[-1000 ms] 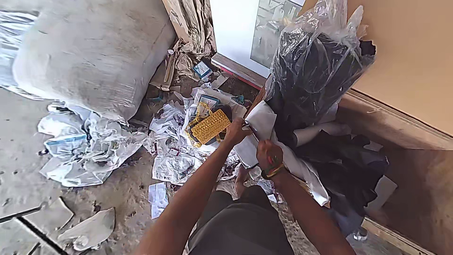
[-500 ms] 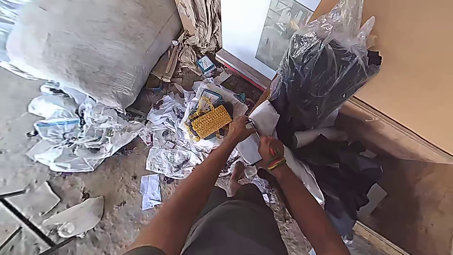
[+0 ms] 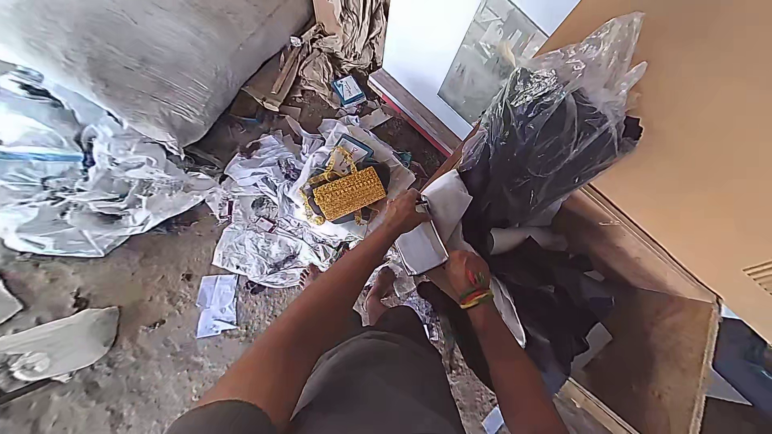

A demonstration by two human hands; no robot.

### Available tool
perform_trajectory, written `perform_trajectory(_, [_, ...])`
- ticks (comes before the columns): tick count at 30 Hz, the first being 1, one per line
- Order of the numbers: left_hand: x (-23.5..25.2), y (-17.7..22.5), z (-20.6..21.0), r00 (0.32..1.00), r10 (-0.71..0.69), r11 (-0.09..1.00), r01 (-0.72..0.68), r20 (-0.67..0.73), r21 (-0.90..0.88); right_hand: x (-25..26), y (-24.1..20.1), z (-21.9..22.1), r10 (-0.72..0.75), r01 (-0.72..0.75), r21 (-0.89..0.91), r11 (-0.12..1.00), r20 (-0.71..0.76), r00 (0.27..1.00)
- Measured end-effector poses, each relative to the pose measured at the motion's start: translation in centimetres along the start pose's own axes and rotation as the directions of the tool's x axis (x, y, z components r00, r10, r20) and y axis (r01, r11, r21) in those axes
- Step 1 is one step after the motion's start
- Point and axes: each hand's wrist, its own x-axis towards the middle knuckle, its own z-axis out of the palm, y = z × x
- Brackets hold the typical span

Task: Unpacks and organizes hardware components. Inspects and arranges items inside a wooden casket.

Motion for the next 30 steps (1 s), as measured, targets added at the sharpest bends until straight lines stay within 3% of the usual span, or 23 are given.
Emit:
perform_trajectory(3, [0.1, -0.1, -0.1, 1.0, 0.006, 1.0, -0.006, 0.025, 0.0, -1.2, 0.8, 0.5, 0.017, -0.016, 0.02, 1.0, -0.025, 1.0])
perform_trajectory(5, [0.3, -0.2, -0.2, 1.0, 0.01, 1.0, -0.01, 0.022, -0.003, -2.4, 1.5, 0.8, 0.023, -0.009, 0.095, 0.995, -0.145, 0.989])
perform_trajectory(6, [0.4, -0.2, -0.2, 1.0, 0.015, 1.0, -0.015, 0.016, -0.01, -3.0, 2.2, 1.5, 0.016, 0.029, 0.156, 0.987, -0.284, 0.959])
perform_trajectory(8, [0.4, -0.8, 0.2, 0.999, 0.037, 0.999, -0.037, -0.005, -0.028, -3.7, 3.6, 3.5, 0.034, 0.142, 0.265, 0.954, -0.565, 0.824])
perform_trajectory(10, [0.4, -1.0, 0.8, 0.997, 0.06, 0.998, -0.062, -0.05, -0.025, -3.7, 5.0, 4.8, 0.114, 0.227, 0.388, 0.893, -0.684, 0.72])
perform_trajectory(11, [0.2, -0.9, 1.2, 0.995, 0.065, 0.998, -0.066, -0.076, -0.007, -3.8, 5.7, 5.5, 0.171, 0.243, 0.474, 0.846, -0.674, 0.718])
perform_trajectory(14, [-1.1, -0.9, 2.1, 0.975, 0.105, 0.993, -0.091, -0.195, 0.081, -3.7, 7.5, 8.1, 0.304, 0.203, 0.728, 0.655, -0.499, 0.811])
perform_trajectory(18, [-3.7, -2.8, 3.3, 0.898, 0.176, 0.979, -0.117, -0.403, 0.168, -4.1, 8.4, 12.0, 0.349, 0.129, 0.867, 0.482, -0.325, 0.879])
perform_trajectory(21, [-6.4, -4.7, 4.2, 0.9, -0.005, 1.0, 0.015, -0.437, 0.019, -5.9, 7.7, 14.7, 0.313, 0.107, 0.85, 0.515, -0.303, 0.9])
perform_trajectory(25, [-7.7, -5.6, 4.1, 0.924, -0.197, 0.964, 0.122, -0.327, -0.235, -6.7, 6.8, 19.1, 0.083, 0.198, 0.762, 0.617, -0.313, 0.946])
perform_trajectory(27, [-7.5, -5.4, 4.1, 0.933, -0.263, 0.93, 0.178, -0.245, -0.32, -6.1, 6.5, 21.5, -0.019, 0.082, 0.693, 0.717, -0.098, 0.995])
perform_trajectory(30, [-7.3, -5.0, 3.5, 0.952, -0.253, 0.92, 0.182, -0.171, -0.346, -3.3, 5.8, 25.3, 0.02, -0.119, 0.646, 0.754, 0.159, 0.987])
